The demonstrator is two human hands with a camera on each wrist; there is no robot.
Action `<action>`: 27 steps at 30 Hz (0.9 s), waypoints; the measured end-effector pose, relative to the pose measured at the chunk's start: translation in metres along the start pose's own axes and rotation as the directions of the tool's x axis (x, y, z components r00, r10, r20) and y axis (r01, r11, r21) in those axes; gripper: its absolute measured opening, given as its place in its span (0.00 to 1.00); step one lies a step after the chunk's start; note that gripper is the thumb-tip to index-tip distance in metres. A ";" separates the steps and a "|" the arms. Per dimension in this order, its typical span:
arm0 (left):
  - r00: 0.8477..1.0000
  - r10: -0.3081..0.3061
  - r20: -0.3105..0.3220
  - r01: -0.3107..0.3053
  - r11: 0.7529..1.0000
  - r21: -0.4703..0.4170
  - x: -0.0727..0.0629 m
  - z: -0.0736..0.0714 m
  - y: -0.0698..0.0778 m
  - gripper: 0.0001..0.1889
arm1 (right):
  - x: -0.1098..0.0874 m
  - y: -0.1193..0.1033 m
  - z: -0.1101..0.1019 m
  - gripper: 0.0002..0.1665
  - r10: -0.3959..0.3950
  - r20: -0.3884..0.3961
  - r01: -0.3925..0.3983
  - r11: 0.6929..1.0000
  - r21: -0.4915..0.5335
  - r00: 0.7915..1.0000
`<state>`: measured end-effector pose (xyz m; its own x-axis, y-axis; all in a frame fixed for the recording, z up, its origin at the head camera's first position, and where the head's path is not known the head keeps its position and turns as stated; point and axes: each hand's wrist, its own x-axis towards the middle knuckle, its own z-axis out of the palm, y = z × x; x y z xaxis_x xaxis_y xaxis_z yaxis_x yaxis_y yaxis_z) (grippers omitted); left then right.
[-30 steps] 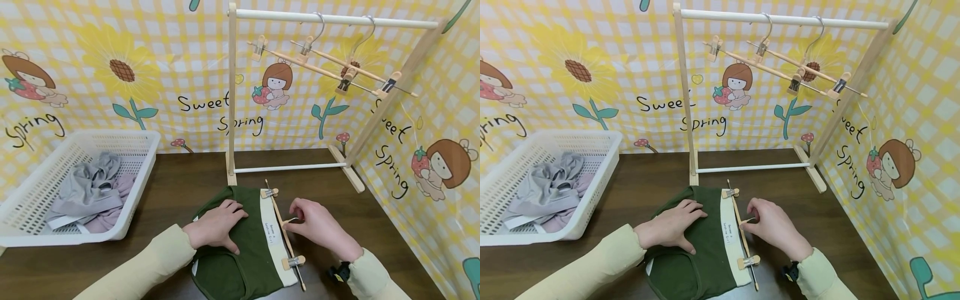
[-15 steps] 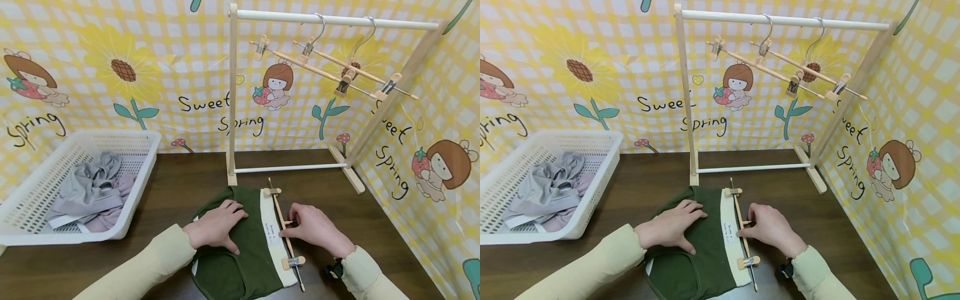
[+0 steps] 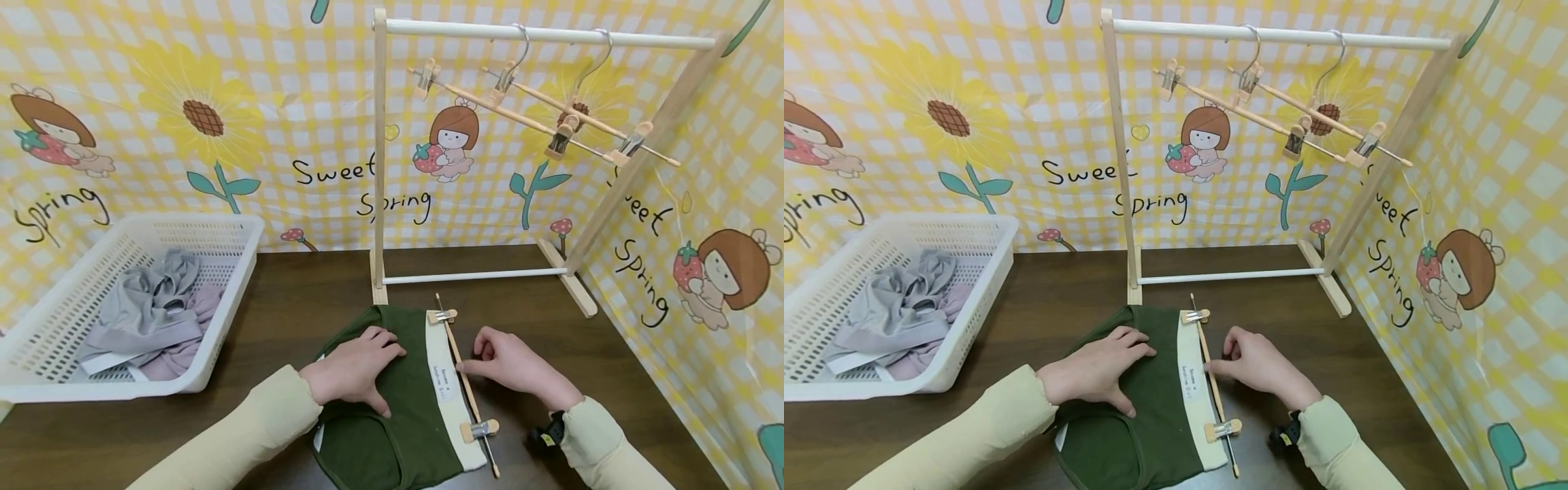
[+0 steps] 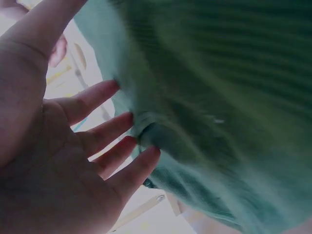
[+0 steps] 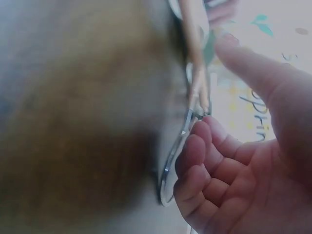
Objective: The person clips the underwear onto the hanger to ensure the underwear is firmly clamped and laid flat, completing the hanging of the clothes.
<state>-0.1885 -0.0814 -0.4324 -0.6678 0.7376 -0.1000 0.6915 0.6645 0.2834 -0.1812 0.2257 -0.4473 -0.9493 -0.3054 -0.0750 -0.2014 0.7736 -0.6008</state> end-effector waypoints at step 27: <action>0.958 -0.233 -0.169 0.212 0.968 -0.135 0.104 -0.012 0.016 0.25 | 0.068 -0.011 -0.021 0.20 0.091 -0.043 -0.090 0.995 0.032 0.995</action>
<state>-0.2505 0.0050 -0.4264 -0.8473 0.5311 -0.0006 0.4907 0.7833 0.3816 -0.2485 0.2083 -0.4292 -0.9733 -0.2089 -0.0950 -0.1073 0.7801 -0.6164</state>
